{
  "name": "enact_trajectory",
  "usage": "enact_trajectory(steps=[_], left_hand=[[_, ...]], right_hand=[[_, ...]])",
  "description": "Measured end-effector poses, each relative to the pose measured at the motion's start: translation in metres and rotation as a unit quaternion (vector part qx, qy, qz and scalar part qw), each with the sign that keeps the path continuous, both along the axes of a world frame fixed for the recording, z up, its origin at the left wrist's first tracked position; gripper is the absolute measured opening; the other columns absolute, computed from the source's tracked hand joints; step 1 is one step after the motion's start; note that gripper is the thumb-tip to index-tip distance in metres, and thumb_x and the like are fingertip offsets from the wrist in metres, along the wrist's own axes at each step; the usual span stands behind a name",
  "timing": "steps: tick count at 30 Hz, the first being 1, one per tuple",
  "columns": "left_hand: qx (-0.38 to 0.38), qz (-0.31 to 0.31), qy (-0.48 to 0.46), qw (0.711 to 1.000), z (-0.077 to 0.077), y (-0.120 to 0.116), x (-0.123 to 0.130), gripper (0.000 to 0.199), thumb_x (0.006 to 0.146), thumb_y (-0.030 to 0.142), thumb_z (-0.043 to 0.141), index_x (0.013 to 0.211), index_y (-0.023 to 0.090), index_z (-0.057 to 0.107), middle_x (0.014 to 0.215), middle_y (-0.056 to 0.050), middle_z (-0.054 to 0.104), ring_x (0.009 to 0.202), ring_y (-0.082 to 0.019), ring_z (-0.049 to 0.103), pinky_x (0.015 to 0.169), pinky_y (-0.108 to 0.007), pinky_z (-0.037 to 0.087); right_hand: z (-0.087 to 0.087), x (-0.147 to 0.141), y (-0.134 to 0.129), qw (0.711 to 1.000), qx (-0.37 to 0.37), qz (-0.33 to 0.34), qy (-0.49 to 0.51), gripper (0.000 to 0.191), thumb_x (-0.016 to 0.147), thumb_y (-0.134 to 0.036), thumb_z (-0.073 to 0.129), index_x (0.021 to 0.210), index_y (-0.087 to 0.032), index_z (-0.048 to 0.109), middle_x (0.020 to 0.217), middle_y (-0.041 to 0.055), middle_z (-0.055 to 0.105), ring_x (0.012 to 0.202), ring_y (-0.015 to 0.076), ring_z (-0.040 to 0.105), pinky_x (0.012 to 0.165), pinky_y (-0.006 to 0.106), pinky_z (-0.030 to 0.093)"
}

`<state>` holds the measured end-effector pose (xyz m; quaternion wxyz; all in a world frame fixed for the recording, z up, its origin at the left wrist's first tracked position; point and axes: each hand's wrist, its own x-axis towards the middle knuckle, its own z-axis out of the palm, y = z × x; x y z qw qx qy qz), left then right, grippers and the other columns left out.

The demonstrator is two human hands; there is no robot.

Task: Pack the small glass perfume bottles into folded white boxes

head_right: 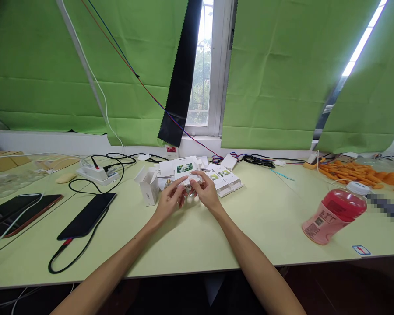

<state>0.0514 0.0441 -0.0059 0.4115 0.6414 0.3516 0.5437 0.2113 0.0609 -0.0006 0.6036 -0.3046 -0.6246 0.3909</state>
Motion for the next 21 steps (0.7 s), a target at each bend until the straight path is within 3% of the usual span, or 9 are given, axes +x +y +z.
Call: enact_trajectory(steps=[12, 21], left_hand=[[-0.006, -0.008, -0.011, 1.0, -0.0002, 0.0008, 0.0, 0.057, 0.091, 0.057, 0.058, 0.133, 0.018, 0.064, 0.071, 0.0, 0.058, 0.046, -0.009, 0.049, 0.04, -0.021, 0.041], [-0.008, -0.007, -0.018, 1.0, -0.0031, 0.0024, 0.0006, 0.057, 0.091, 0.057, 0.059, 0.132, 0.017, 0.064, 0.069, 0.001, 0.058, 0.045, -0.008, 0.049, 0.039, -0.021, 0.04]], right_hand=[[-0.0018, 0.0008, 0.0019, 1.0, -0.001, -0.001, 0.012, 0.036, 0.086, -0.048, 0.07, 0.11, -0.023, 0.064, 0.062, -0.0048, 0.061, 0.051, 0.0128, 0.061, 0.05, 0.024, 0.048], [-0.0004, -0.001, 0.0005, 1.0, -0.007, 0.002, 0.013, 0.042, 0.088, -0.054, 0.066, 0.114, -0.022, 0.063, 0.062, -0.0042, 0.061, 0.051, 0.0138, 0.062, 0.048, 0.025, 0.047]])
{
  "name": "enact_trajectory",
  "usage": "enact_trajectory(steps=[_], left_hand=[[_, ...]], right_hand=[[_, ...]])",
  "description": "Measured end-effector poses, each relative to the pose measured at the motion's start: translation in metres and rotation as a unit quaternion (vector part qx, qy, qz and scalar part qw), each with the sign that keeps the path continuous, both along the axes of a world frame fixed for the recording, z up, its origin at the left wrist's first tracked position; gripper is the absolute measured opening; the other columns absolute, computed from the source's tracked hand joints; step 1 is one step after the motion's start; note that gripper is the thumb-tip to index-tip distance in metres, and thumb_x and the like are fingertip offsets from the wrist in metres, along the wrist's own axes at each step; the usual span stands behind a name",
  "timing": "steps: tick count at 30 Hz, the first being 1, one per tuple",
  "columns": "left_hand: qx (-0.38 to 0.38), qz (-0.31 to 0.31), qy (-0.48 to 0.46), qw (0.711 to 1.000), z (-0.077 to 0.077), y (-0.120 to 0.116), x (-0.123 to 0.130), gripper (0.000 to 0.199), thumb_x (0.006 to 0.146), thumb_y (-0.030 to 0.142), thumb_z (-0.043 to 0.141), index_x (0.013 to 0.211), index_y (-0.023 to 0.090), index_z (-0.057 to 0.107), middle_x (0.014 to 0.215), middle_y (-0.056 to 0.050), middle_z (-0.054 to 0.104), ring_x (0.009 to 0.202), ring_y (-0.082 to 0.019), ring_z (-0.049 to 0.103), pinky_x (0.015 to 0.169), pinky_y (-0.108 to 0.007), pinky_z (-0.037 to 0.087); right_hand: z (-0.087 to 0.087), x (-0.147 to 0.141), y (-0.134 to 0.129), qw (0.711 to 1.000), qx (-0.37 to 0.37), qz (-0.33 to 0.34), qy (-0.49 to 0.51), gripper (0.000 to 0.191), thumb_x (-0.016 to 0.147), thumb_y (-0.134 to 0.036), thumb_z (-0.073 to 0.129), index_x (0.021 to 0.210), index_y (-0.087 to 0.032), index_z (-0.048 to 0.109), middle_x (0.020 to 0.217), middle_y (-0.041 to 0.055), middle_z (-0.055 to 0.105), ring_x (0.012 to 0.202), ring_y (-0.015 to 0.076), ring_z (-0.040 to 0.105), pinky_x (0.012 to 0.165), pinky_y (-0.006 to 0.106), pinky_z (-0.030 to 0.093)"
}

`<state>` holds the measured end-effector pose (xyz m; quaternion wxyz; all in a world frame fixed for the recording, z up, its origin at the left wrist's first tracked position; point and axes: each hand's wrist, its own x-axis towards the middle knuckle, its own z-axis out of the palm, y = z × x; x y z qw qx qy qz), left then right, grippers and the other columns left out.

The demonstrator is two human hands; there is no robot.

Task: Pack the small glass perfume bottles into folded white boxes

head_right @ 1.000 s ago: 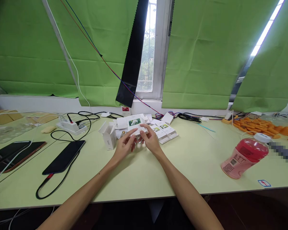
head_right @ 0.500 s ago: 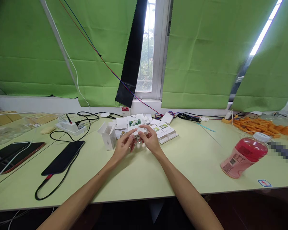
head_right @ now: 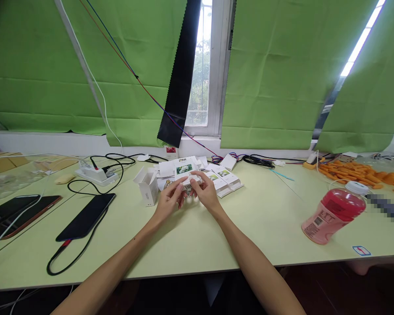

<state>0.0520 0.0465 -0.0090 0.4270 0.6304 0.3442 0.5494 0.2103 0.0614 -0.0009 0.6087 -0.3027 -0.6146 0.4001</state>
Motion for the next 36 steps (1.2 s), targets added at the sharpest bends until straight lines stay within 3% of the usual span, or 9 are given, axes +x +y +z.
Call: enact_trajectory(steps=[14, 36], left_hand=[[-0.003, 0.0, -0.002, 1.0, 0.0023, -0.0007, 0.001, 0.058, 0.091, 0.057, 0.059, 0.133, 0.018, 0.065, 0.067, 0.0, 0.059, 0.045, -0.009, 0.049, 0.039, -0.021, 0.041], [0.007, 0.004, 0.013, 1.0, 0.0003, -0.0001, -0.0005, 0.056, 0.092, 0.056, 0.059, 0.133, 0.019, 0.065, 0.066, 0.0, 0.06, 0.045, -0.008, 0.049, 0.041, -0.021, 0.041]], right_hand=[[0.0023, -0.0001, -0.0045, 0.999, -0.027, 0.016, 0.017, 0.052, 0.092, -0.066, 0.051, 0.121, -0.023, 0.062, 0.078, 0.0021, 0.069, 0.053, 0.0171, 0.065, 0.05, 0.03, 0.046], [0.003, 0.0007, -0.0044, 0.999, -0.041, 0.01, 0.011, 0.059, 0.088, -0.073, 0.052, 0.118, -0.023, 0.065, 0.07, 0.0006, 0.066, 0.051, 0.0175, 0.063, 0.05, 0.03, 0.047]])
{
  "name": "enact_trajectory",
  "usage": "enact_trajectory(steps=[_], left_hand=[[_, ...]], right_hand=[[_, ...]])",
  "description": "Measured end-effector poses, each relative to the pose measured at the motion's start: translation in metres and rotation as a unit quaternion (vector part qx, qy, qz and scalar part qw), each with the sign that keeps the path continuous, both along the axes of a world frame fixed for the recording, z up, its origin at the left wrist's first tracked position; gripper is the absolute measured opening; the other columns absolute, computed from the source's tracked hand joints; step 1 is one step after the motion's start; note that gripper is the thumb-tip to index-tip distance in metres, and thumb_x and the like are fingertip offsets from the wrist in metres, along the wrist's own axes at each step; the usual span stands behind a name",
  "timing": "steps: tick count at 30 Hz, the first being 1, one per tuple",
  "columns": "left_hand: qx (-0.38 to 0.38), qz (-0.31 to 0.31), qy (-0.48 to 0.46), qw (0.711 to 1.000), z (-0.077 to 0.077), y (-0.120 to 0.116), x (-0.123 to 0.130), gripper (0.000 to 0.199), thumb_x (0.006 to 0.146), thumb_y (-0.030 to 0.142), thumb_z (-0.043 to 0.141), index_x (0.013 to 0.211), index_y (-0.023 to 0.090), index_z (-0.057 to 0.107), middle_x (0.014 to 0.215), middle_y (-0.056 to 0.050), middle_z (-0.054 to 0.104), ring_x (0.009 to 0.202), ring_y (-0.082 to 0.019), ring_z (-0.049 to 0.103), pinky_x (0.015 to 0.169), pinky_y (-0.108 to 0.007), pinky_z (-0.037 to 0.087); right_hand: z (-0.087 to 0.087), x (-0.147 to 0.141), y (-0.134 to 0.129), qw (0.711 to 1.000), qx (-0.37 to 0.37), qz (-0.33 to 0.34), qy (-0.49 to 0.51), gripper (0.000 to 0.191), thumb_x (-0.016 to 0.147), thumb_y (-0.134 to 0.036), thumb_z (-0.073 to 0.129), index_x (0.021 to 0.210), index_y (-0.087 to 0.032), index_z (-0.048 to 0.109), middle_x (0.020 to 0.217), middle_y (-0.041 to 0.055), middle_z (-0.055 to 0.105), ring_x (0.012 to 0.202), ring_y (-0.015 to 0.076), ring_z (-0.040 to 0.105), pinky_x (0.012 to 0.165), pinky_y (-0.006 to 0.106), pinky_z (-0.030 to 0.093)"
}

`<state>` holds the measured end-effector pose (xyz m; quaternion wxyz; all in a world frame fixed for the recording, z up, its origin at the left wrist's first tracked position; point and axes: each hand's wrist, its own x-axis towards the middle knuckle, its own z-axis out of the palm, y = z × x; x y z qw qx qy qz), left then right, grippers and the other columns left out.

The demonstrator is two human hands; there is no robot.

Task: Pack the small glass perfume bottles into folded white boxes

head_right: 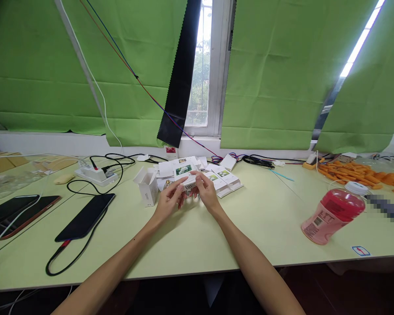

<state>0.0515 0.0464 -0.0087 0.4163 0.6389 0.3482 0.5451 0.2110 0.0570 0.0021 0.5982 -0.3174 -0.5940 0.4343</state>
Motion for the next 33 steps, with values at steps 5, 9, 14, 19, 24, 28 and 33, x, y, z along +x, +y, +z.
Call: enact_trajectory(steps=[5, 9, 14, 19, 24, 28, 33], left_hand=[[0.0, 0.003, 0.003, 1.0, 0.0002, -0.0005, 0.0001, 0.057, 0.092, 0.057, 0.058, 0.134, 0.018, 0.064, 0.066, 0.0, 0.06, 0.045, -0.009, 0.048, 0.041, -0.021, 0.041], [0.0, 0.003, 0.005, 1.0, 0.0001, -0.0007, 0.0, 0.056, 0.093, 0.056, 0.058, 0.134, 0.019, 0.064, 0.067, 0.0, 0.06, 0.045, -0.009, 0.048, 0.041, -0.021, 0.041], [0.0, 0.004, 0.006, 1.0, 0.0, -0.0009, -0.0004, 0.056, 0.093, 0.056, 0.058, 0.134, 0.018, 0.064, 0.067, -0.001, 0.06, 0.045, -0.008, 0.048, 0.041, -0.021, 0.041], [-0.001, 0.005, 0.011, 1.0, 0.001, -0.0011, -0.0004, 0.057, 0.092, 0.056, 0.057, 0.135, 0.018, 0.063, 0.067, -0.001, 0.061, 0.045, -0.009, 0.049, 0.041, -0.021, 0.041], [0.001, 0.005, 0.014, 1.0, 0.001, -0.0011, -0.0007, 0.056, 0.093, 0.056, 0.057, 0.134, 0.019, 0.064, 0.067, -0.001, 0.061, 0.045, -0.009, 0.049, 0.041, -0.021, 0.041], [0.004, 0.004, 0.016, 1.0, 0.0009, -0.0008, -0.001, 0.056, 0.092, 0.057, 0.058, 0.134, 0.019, 0.064, 0.066, -0.001, 0.061, 0.045, -0.009, 0.048, 0.041, -0.021, 0.04], [0.001, 0.0, 0.016, 1.0, 0.0008, -0.0002, -0.0011, 0.057, 0.092, 0.057, 0.058, 0.134, 0.019, 0.064, 0.067, -0.001, 0.06, 0.045, -0.009, 0.049, 0.04, -0.021, 0.04]], right_hand=[[0.0006, 0.0001, -0.0009, 1.0, -0.012, 0.012, 0.021, 0.062, 0.091, -0.073, 0.046, 0.119, -0.021, 0.064, 0.071, 0.0018, 0.067, 0.053, 0.0173, 0.065, 0.051, 0.029, 0.048], [0.0007, 0.0003, -0.0014, 0.999, -0.018, 0.02, 0.033, 0.061, 0.092, -0.072, 0.045, 0.119, -0.02, 0.064, 0.071, 0.0021, 0.068, 0.053, 0.017, 0.065, 0.051, 0.028, 0.048], [0.0005, 0.0007, -0.0006, 0.999, -0.013, 0.013, 0.028, 0.059, 0.091, -0.07, 0.049, 0.118, -0.02, 0.065, 0.073, 0.0022, 0.069, 0.052, 0.0168, 0.065, 0.049, 0.028, 0.047], [0.0009, 0.0016, 0.0007, 1.0, -0.017, 0.006, 0.017, 0.061, 0.089, -0.073, 0.051, 0.116, -0.021, 0.066, 0.074, 0.0025, 0.07, 0.052, 0.0175, 0.065, 0.049, 0.029, 0.047], [0.0004, 0.0024, 0.0015, 1.0, -0.016, 0.008, 0.015, 0.06, 0.088, -0.072, 0.052, 0.117, -0.021, 0.067, 0.075, 0.0027, 0.07, 0.051, 0.0172, 0.064, 0.049, 0.03, 0.047], [-0.0006, 0.0024, 0.0022, 1.0, -0.017, 0.006, 0.014, 0.062, 0.088, -0.073, 0.052, 0.118, -0.021, 0.067, 0.077, 0.0031, 0.07, 0.051, 0.0166, 0.063, 0.049, 0.029, 0.046], [-0.0011, 0.0025, 0.0027, 1.0, -0.014, 0.008, 0.02, 0.061, 0.088, -0.072, 0.054, 0.118, -0.02, 0.067, 0.075, 0.0026, 0.07, 0.051, 0.0162, 0.063, 0.048, 0.028, 0.046]])
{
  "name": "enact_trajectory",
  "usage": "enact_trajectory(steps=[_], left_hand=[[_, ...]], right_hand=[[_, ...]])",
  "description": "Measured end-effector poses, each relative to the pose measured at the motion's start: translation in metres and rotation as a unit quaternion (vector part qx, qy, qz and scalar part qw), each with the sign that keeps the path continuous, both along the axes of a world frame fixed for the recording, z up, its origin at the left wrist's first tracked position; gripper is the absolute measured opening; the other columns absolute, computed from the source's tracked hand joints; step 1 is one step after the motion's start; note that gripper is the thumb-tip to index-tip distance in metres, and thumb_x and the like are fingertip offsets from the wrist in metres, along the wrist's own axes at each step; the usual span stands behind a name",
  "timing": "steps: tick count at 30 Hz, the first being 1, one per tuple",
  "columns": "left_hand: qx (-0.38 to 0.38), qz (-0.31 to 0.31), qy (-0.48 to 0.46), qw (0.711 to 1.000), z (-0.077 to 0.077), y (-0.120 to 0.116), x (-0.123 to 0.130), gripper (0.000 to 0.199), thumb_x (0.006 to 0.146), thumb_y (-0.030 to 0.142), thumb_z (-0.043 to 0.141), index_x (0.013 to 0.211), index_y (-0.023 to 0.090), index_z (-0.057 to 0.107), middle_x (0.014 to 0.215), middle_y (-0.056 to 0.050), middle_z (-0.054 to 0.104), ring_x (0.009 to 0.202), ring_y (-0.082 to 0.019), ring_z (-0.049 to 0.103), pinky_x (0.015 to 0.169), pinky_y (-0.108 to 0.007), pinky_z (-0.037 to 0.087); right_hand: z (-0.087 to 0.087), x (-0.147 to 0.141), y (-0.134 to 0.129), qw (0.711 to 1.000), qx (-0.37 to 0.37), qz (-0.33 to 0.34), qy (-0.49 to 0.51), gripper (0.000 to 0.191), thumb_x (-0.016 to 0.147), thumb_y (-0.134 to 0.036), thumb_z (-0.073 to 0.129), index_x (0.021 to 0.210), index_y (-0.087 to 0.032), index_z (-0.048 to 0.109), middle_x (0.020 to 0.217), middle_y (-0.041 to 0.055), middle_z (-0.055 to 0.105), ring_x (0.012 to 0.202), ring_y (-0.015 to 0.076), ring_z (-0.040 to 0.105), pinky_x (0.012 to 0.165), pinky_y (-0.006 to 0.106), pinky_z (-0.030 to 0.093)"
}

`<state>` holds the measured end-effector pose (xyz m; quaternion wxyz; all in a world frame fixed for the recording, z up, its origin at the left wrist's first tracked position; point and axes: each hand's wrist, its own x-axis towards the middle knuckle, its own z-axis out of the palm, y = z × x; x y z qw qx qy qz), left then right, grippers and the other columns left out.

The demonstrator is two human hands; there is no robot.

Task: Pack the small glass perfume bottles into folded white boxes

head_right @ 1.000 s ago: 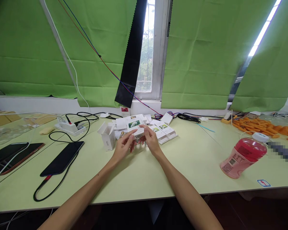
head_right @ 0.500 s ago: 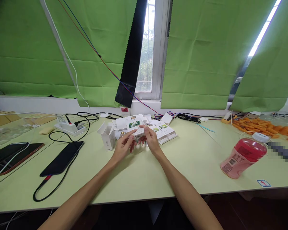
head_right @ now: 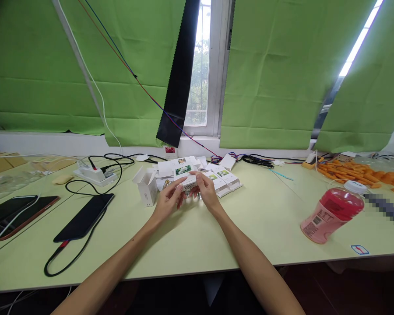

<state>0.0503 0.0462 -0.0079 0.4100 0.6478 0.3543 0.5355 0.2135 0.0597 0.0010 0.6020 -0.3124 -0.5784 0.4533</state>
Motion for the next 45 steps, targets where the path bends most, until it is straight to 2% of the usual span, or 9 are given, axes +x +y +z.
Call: enact_trajectory(steps=[25, 45], left_hand=[[0.001, 0.015, 0.034, 0.999, 0.0025, -0.0032, 0.0017, 0.059, 0.092, 0.058, 0.056, 0.135, 0.019, 0.064, 0.064, -0.001, 0.062, 0.046, -0.01, 0.048, 0.042, -0.021, 0.041], [0.004, 0.015, 0.029, 0.999, 0.0029, -0.0043, 0.0004, 0.055, 0.093, 0.055, 0.056, 0.135, 0.019, 0.064, 0.07, -0.002, 0.062, 0.049, -0.01, 0.049, 0.043, -0.02, 0.041]], right_hand=[[0.0013, 0.0015, 0.0011, 1.0, -0.004, -0.016, -0.02, 0.062, 0.088, -0.075, 0.048, 0.113, -0.021, 0.067, 0.068, 0.0012, 0.064, 0.052, 0.0181, 0.063, 0.049, 0.03, 0.046], [0.0041, 0.0013, -0.0025, 1.0, -0.004, -0.001, 0.002, 0.056, 0.088, -0.067, 0.057, 0.116, -0.02, 0.067, 0.071, 0.0008, 0.066, 0.052, 0.0163, 0.064, 0.049, 0.028, 0.047]])
